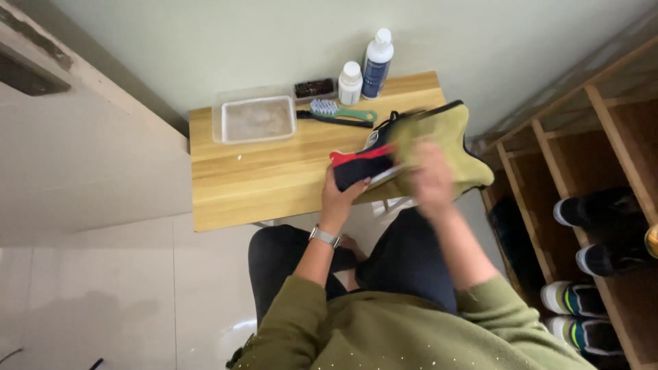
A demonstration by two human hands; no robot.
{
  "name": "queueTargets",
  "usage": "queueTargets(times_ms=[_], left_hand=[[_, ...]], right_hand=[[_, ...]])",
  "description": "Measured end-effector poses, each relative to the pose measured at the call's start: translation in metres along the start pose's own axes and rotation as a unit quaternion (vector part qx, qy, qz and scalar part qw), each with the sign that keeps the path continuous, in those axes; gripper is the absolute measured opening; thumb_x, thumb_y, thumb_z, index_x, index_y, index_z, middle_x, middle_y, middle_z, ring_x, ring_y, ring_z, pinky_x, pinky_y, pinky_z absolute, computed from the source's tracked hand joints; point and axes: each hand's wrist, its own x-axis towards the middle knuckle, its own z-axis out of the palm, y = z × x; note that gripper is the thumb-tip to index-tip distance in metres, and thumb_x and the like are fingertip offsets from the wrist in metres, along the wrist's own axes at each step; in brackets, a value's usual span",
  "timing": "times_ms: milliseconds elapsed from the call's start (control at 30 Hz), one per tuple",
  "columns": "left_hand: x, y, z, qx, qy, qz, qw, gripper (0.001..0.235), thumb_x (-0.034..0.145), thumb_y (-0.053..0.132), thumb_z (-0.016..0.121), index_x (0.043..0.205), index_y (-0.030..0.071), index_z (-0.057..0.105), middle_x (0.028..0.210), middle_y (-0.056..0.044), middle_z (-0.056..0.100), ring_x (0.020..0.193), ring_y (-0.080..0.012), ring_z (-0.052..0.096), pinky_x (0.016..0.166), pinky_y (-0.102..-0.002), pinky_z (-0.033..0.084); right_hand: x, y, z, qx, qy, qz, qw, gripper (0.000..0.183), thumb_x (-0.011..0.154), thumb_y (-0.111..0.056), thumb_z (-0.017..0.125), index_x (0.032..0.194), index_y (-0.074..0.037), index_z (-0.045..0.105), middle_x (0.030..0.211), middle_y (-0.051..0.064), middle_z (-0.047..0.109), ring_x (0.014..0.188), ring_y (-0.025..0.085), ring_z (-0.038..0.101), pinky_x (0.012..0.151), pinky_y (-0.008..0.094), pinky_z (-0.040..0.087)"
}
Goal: The person wipes a dark sneaker with red laces using a green cloth, covering the upper, sides, and interior. The shoe is rotated and turned over to access different areas while the person sits at a small wooden table with cleaning supplies nearby.
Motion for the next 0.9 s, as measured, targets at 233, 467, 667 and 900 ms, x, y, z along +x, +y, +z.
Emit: queueTargets(times_ms=[233, 467, 667, 900], left_hand=[[0.0, -0.004, 0.0, -0.059, -0.003, 0.023, 0.998, 0.064, 0.072, 0.03, 0.09, 0.127, 0.014, 0.062, 0.115, -0.011, 0.068, 0.112, -0.0226, 0.063, 0.097, -0.043, 0.052], [0.006, -0.003, 0.0, -0.013, -0.013, -0.023, 1.0, 0.075, 0.064, 0.04, 0.094, 0.128, 0.018, 0.061, 0.103, -0.011, 0.068, 0.096, -0.0245, 0.068, 0.074, -0.036, 0.06], [-0.002, 0.017, 0.01, -0.013, -0.011, -0.033, 0.999, 0.07, 0.068, 0.037, 0.091, 0.129, 0.019, 0.062, 0.109, -0.01, 0.069, 0.105, -0.0221, 0.065, 0.089, -0.038, 0.053], [0.002, 0.011, -0.001, -0.029, -0.036, -0.011, 0.999, 0.061, 0.07, 0.026, 0.089, 0.125, 0.015, 0.063, 0.105, -0.008, 0.072, 0.104, -0.0194, 0.065, 0.089, -0.034, 0.054]], right_hand=[[0.108, -0.051, -0.131, 0.593, 0.075, -0.038, 0.801, 0.026, 0.097, -0.036, 0.072, 0.09, -0.011, 0.076, 0.106, 0.006, 0.072, 0.106, 0.03, 0.067, 0.112, 0.049, 0.032], [0.12, 0.033, -0.071, 0.469, 0.124, -0.034, 0.874, 0.017, 0.091, -0.009, 0.077, 0.074, -0.006, 0.075, 0.091, 0.011, 0.071, 0.089, 0.033, 0.064, 0.094, 0.046, 0.047], [0.067, -0.021, -0.058, 0.514, 0.129, -0.052, 0.846, 0.015, 0.09, -0.011, 0.071, 0.076, -0.006, 0.073, 0.087, 0.014, 0.066, 0.08, 0.035, 0.061, 0.087, 0.047, 0.048], [0.12, 0.012, -0.071, 0.491, 0.128, -0.09, 0.857, 0.021, 0.095, -0.021, 0.064, 0.083, -0.005, 0.072, 0.095, 0.015, 0.068, 0.083, 0.037, 0.061, 0.081, 0.047, 0.05]])
